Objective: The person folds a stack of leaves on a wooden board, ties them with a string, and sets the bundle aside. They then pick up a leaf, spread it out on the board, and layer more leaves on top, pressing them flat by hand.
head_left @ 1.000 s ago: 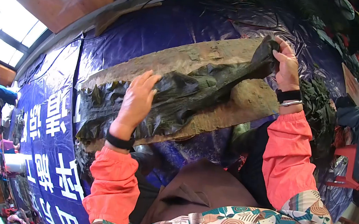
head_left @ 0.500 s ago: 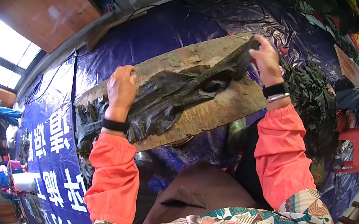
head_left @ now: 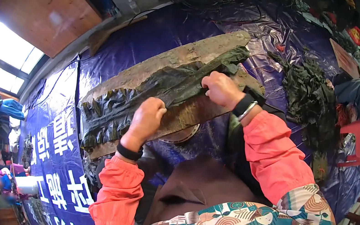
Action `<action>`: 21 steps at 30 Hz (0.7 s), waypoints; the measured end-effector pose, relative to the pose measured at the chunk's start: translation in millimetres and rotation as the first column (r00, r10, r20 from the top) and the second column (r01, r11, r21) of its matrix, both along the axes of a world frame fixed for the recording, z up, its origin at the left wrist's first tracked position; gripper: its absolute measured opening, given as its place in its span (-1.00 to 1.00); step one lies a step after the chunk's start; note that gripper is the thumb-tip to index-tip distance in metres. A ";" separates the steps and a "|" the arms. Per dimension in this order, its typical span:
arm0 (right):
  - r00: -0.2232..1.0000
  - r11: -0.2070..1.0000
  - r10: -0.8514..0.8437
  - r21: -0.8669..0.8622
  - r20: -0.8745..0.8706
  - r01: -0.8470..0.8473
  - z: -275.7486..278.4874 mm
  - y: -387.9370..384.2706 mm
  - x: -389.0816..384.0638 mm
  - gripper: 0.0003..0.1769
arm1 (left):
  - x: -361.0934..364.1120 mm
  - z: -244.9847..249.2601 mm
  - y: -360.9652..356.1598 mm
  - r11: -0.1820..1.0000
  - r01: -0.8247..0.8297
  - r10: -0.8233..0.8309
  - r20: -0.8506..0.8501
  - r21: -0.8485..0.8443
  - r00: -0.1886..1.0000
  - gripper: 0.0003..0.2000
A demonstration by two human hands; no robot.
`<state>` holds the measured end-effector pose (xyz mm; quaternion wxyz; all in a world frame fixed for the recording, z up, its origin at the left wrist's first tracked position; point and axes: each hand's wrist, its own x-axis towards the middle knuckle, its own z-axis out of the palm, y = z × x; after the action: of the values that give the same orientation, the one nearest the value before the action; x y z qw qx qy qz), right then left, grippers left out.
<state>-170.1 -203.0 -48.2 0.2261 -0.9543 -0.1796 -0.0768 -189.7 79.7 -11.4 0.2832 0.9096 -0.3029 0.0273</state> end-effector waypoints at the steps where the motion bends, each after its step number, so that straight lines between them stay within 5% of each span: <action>1: 0.997 0.996 -0.081 0.025 0.021 0.080 -4.4 7.9 -1.8 -0.86 | -2.6 8.7 3.0 0.994 -0.053 0.048 -0.059 -0.092 0.997 -0.93; 6: 0.999 0.986 0.051 0.157 0.013 -0.053 -0.9 -1.8 11.8 -0.84 | -10.8 40.1 17.4 0.993 -0.073 0.043 -0.278 -0.096 0.960 -0.89; 9: 0.816 0.924 0.267 0.376 -0.512 -0.066 39.3 -16.3 10.1 -0.80 | -10.5 42.2 24.4 0.997 0.069 -0.060 -0.332 0.015 0.941 -0.87; 10: 0.746 0.896 0.324 0.441 -0.582 -0.045 40.6 -23.6 13.4 -0.80 | -8.6 42.0 25.9 0.983 0.160 -0.115 -0.375 0.091 0.920 -0.86; 13: 0.823 0.954 0.182 0.300 -0.538 -0.015 45.6 -40.7 14.9 -0.77 | 10.1 42.8 22.4 0.975 0.141 -0.103 -0.212 0.174 0.972 -0.85; 15: 0.969 0.968 -0.125 0.189 -0.213 0.166 35.3 -44.7 22.7 -0.78 | 35.7 37.6 12.6 0.981 0.111 -0.111 -0.008 0.157 0.994 -0.84; 16: 0.968 0.967 -0.129 0.191 -0.215 0.171 24.5 -44.0 30.1 -0.78 | 50.2 33.5 1.0 0.981 0.115 -0.115 -0.010 0.159 0.993 -0.84; 18: 0.931 0.947 -0.180 0.314 0.319 0.075 -5.2 -33.2 52.2 -0.79 | 75.4 20.5 -31.4 0.983 0.113 -0.148 0.255 0.147 0.956 -0.79; 21: 0.932 0.990 -0.124 0.105 0.340 0.094 -16.0 -7.4 64.1 -0.83 | 108.1 -14.1 -71.5 0.984 0.022 -0.097 0.427 0.176 0.899 -0.75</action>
<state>-105.9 -210.4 -64.2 0.2276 -0.9237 -0.1599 -0.2635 -81.5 8.3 -25.4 0.1321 0.8914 -0.3874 0.1948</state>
